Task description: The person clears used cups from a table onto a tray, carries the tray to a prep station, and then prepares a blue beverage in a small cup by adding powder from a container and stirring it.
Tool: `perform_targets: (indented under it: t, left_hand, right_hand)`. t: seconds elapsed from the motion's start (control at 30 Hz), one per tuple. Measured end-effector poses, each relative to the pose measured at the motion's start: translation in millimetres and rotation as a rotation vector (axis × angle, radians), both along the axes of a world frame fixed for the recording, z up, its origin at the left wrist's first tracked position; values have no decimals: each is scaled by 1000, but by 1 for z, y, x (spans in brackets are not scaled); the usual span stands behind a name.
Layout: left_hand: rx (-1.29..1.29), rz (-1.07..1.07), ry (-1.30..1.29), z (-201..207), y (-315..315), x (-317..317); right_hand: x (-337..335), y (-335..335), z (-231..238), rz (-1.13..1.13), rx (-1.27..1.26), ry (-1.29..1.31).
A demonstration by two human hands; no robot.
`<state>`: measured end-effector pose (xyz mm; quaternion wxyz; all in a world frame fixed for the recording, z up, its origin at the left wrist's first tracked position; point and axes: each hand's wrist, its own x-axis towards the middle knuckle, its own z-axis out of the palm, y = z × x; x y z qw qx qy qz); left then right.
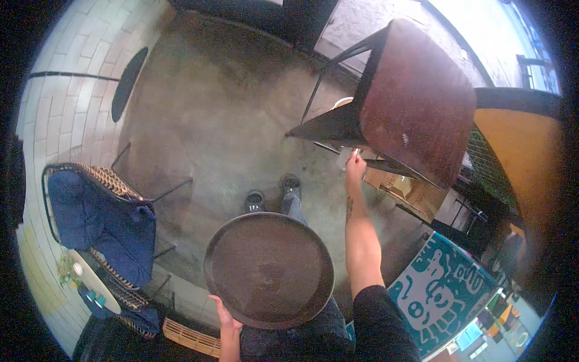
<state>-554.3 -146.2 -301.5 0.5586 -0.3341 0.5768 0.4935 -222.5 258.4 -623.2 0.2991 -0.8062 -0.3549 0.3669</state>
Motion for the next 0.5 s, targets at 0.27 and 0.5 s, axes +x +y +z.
perform_targets:
  t: [0.27, 0.5]
  left_hand:
    - [-66, -87, -22, -15, 9, 34]
    - [-86, -77, 57, -17, 26, 35]
  right_hand:
    - [51, 59, -57, -20, -100, -517]
    - [64, 68, -35, 222, -90, -722]
